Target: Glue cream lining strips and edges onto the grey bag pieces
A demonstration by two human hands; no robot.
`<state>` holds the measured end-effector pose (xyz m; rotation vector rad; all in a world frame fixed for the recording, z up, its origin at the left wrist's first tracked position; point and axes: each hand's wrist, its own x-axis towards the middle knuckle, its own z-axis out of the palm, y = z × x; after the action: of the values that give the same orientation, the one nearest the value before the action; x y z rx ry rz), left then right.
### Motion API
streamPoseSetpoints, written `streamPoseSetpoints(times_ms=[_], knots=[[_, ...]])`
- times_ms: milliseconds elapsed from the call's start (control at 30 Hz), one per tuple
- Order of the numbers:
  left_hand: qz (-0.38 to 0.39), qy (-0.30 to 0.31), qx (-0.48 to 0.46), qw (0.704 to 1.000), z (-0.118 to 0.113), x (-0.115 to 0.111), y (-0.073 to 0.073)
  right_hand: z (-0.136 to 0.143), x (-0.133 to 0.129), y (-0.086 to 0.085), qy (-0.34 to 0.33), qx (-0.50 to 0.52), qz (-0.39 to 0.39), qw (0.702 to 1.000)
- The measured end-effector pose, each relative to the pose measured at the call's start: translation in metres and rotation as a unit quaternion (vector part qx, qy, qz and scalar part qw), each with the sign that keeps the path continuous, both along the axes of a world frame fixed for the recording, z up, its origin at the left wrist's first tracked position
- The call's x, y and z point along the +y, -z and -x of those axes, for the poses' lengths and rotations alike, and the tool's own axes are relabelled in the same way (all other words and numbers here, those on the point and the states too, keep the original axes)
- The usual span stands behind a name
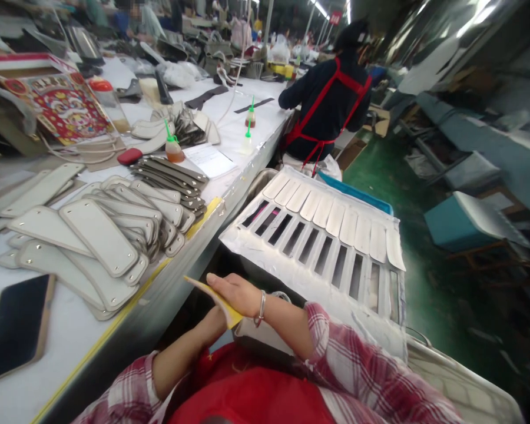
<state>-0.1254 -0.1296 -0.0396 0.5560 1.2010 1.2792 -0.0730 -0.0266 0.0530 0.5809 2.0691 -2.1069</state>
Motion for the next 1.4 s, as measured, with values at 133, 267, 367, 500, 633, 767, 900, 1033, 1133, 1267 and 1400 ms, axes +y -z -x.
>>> streamPoseSetpoints(times_ms=[133, 267, 367, 500, 633, 767, 900, 1033, 1133, 1267, 1400], knots=[[-0.039, 0.015, -0.053, 0.998, -0.002, -0.01, -0.015, -0.023, 0.028, -0.002, 0.127, 0.081, 0.243, 0.958], [-0.056, -0.01, -0.082, 0.995, 0.0, -0.023, -0.014, -0.05, 0.03, -0.011, 0.383, 0.134, 0.287, 0.868], [-0.049, -0.029, -0.086, 0.995, 0.003, -0.029, -0.012, -0.057, 0.016, -0.016, 0.47, 0.1, 0.228, 0.846], [-0.051, -0.052, -0.079, 0.994, 0.013, -0.029, -0.022, -0.053, 0.002, -0.016, 0.464, 0.132, 0.13, 0.866], [-0.116, -0.092, -0.003, 0.989, 0.033, -0.017, -0.048, -0.039, -0.005, -0.01, 0.409, 0.167, 0.043, 0.896], [-0.201, -0.071, 0.096, 0.972, 0.05, 0.001, -0.082, -0.025, -0.012, -0.003, 0.347, 0.177, -0.017, 0.921], [-0.197, -0.015, 0.147, 0.969, 0.054, 0.009, -0.101, -0.02, -0.016, 0.003, 0.279, 0.172, -0.059, 0.943], [-0.199, 0.054, 0.169, 0.964, 0.052, 0.012, -0.102, -0.017, -0.013, 0.008, 0.243, 0.173, -0.085, 0.951], [-0.21, 0.021, 0.167, 0.963, 0.047, 0.017, -0.099, -0.015, -0.007, 0.01, 0.216, 0.181, -0.096, 0.955], [-0.219, -0.015, 0.179, 0.959, 0.041, 0.023, -0.098, -0.016, -0.003, 0.011, 0.21, 0.187, -0.051, 0.958], [-0.218, -0.015, 0.17, 0.961, 0.036, 0.023, -0.097, -0.022, 0.0, 0.012, 0.201, 0.197, 0.003, 0.96]])
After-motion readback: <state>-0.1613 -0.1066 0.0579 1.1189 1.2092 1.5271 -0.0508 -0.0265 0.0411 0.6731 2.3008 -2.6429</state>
